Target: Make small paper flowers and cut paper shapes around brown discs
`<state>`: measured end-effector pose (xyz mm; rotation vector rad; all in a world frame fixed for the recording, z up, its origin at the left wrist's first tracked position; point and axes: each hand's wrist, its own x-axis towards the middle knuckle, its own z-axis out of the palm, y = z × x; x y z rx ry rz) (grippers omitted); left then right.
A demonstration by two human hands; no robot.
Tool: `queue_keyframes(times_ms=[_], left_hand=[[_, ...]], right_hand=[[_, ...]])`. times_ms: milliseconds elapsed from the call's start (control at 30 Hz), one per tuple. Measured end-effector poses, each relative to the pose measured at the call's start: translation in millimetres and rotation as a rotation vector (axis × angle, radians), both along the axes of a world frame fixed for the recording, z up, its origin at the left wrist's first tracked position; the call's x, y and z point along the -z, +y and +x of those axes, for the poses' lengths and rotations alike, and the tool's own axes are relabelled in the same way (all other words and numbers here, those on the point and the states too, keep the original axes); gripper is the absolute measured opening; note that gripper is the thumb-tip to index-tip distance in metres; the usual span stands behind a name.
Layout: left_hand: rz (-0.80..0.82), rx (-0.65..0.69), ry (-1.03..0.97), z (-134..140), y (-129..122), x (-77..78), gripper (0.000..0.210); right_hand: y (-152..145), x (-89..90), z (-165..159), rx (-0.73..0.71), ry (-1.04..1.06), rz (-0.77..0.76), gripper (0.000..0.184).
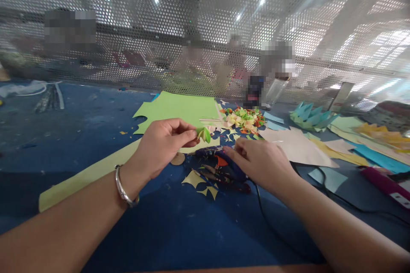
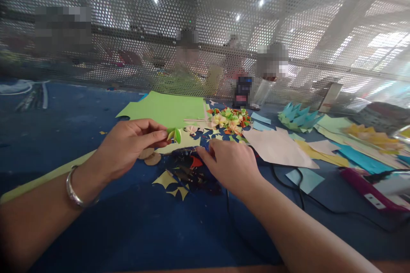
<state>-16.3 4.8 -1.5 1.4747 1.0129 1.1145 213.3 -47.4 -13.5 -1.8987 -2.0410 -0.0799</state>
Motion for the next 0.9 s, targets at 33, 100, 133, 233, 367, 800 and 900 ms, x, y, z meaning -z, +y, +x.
queue_keyframes(times_ms=[33, 100, 133, 233, 367, 800, 900], left_hand=[[-0.011, 0.011, -0.003, 1, -1, 1.2, 0.013], [-0.029, 0.034, 0.004, 3, -4, 3.7, 0.016], [-0.024, 0.047, 0.014, 4, -5, 4.9, 0.016], [0.015, 0.088, 0.025, 6, -8, 8.1, 0.014], [0.012, 0.132, 0.042, 8, -13, 10.2, 0.015], [0.017, 0.273, 0.151, 8, -11, 10.8, 0.024], [0.060, 0.269, 0.248, 7, -11, 10.5, 0.027]], right_hand=[[-2, -0.8, -2, -0.037, 0.078, 0.028, 0.043], [-5, -1.0, -5, -0.147, 0.243, 0.048, 0.036], [-6, -0.6, -7, -0.197, 0.306, 0.051, 0.034], [-7, 1.4, -11, -0.277, 0.382, 0.066, 0.026], [-6, 1.8, -13, -0.311, 0.361, 0.105, 0.018], [-8, -1.0, -12, -0.437, 0.347, 0.061, 0.015], [-8, -2.2, -13, -0.437, 0.371, 0.046, 0.017]])
